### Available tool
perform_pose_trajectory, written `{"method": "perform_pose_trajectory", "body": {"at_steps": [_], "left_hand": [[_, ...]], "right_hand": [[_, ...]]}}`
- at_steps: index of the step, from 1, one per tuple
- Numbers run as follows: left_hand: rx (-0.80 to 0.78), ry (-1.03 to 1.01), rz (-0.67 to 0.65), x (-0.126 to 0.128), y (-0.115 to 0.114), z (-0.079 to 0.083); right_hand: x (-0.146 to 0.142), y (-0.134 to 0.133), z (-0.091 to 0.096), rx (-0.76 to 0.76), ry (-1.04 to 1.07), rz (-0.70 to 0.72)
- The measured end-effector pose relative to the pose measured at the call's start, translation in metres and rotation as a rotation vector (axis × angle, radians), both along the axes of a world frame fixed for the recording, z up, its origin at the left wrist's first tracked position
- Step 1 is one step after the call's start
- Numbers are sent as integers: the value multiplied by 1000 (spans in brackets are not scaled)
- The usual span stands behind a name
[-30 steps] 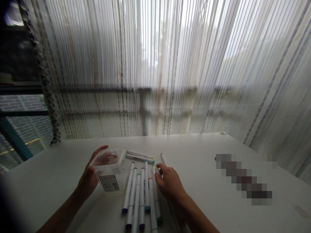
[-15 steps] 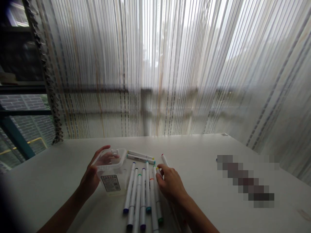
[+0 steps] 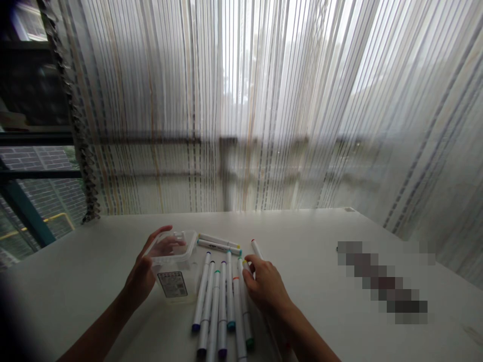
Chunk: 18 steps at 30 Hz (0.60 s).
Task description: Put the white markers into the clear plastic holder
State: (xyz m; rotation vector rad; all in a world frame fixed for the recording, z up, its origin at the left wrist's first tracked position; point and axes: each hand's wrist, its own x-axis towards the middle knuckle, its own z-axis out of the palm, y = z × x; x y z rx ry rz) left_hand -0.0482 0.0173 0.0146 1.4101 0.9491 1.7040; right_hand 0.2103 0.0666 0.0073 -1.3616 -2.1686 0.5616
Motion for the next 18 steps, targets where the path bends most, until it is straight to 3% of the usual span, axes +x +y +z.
{"method": "perform_pose_trajectory", "body": {"at_steps": [18], "left_hand": [[-12,2,4,0,0,1]], "right_hand": [[0,1,-1,4,1,2]]}}
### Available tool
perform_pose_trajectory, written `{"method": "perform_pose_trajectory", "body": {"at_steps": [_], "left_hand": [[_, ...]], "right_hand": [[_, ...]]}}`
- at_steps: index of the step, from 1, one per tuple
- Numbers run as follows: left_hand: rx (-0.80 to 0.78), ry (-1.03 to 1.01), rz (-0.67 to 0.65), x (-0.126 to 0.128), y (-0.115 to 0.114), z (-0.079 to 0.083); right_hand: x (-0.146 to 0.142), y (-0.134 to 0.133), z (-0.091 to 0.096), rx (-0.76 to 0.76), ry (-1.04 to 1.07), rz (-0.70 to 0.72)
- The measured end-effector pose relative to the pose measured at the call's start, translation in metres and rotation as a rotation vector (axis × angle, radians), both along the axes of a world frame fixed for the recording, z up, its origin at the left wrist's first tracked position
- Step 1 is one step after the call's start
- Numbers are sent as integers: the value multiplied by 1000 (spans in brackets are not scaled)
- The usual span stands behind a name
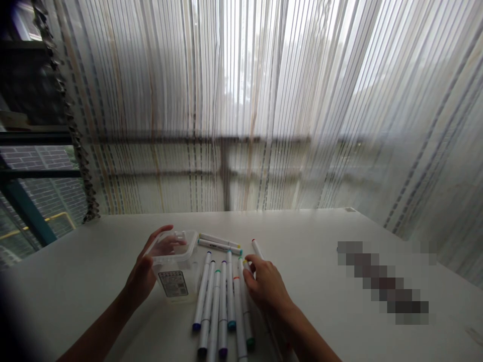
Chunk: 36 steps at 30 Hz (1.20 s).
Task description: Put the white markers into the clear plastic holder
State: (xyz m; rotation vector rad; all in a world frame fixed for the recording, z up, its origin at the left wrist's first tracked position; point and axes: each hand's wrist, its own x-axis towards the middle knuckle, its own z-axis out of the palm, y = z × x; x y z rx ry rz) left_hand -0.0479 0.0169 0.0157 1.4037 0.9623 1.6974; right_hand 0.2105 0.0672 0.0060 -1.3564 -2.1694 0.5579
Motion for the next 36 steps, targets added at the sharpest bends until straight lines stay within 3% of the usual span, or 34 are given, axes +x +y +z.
{"method": "perform_pose_trajectory", "body": {"at_steps": [36], "left_hand": [[9,-20,-22,-2,2,-3]], "right_hand": [[0,1,-1,-14,-17,13]]}}
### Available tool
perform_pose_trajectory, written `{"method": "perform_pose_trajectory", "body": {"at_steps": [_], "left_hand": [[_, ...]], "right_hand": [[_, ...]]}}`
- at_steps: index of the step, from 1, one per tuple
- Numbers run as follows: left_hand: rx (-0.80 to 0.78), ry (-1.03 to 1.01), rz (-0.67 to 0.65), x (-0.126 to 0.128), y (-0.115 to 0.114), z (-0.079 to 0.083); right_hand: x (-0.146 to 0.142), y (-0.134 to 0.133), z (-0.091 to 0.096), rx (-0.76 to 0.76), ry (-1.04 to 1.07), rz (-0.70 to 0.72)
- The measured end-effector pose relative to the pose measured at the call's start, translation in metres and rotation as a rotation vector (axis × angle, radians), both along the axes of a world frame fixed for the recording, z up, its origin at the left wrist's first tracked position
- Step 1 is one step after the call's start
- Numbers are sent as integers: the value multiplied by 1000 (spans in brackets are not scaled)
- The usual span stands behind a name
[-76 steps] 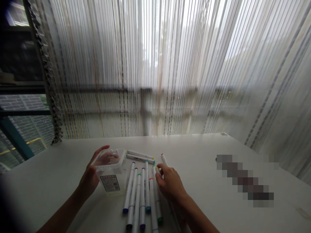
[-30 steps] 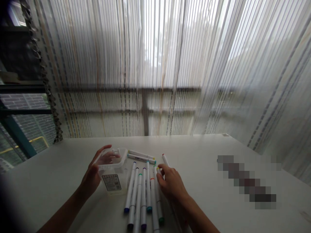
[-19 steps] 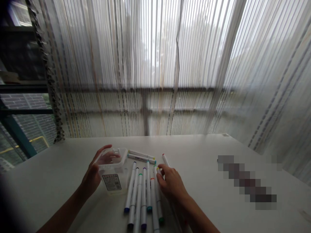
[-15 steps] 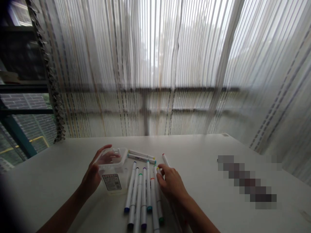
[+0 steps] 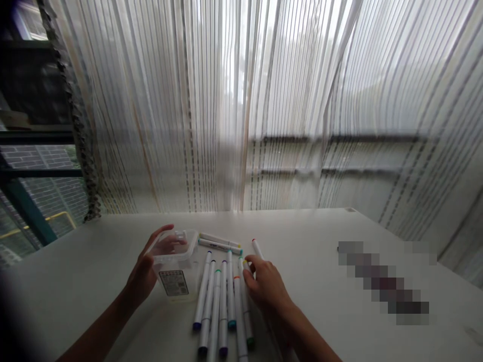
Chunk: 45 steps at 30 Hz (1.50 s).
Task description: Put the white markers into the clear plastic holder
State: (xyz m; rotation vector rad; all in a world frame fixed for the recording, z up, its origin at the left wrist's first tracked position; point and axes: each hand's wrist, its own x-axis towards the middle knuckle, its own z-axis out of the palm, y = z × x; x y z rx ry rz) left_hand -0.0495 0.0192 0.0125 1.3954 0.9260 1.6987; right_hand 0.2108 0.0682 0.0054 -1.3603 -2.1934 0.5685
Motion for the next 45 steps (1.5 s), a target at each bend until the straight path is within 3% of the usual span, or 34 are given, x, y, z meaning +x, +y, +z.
{"method": "perform_pose_trajectory", "body": {"at_steps": [45], "left_hand": [[-40,17,-1,0,-5,3]], "right_hand": [[-1,-2,1,1,0,6]]}}
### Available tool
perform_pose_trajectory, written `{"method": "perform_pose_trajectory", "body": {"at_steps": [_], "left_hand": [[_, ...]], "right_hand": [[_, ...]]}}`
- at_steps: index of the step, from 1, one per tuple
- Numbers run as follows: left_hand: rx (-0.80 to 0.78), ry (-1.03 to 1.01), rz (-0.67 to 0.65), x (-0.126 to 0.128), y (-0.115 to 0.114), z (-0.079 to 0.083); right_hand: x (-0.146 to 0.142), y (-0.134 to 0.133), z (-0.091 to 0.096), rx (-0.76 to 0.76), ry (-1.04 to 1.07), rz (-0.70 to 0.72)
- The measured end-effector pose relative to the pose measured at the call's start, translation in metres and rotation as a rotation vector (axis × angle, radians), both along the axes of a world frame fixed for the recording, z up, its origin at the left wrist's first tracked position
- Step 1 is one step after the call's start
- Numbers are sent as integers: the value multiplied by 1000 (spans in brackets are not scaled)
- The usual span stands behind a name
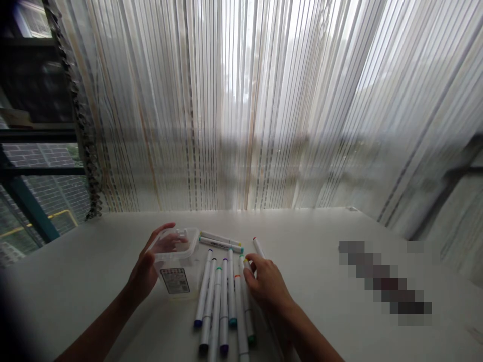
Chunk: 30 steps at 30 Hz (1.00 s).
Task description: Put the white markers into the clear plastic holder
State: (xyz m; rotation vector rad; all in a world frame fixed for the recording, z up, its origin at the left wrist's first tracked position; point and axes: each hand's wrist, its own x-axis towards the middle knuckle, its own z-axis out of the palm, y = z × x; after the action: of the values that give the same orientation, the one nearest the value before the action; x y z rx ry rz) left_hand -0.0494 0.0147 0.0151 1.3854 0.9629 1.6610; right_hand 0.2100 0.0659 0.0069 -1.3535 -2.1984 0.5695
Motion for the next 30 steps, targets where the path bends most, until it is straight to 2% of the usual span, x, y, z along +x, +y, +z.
{"method": "perform_pose_trajectory", "body": {"at_steps": [30], "left_hand": [[11,-7,-11,1,0,0]], "right_hand": [[1,1,-2,11,22,20]]}}
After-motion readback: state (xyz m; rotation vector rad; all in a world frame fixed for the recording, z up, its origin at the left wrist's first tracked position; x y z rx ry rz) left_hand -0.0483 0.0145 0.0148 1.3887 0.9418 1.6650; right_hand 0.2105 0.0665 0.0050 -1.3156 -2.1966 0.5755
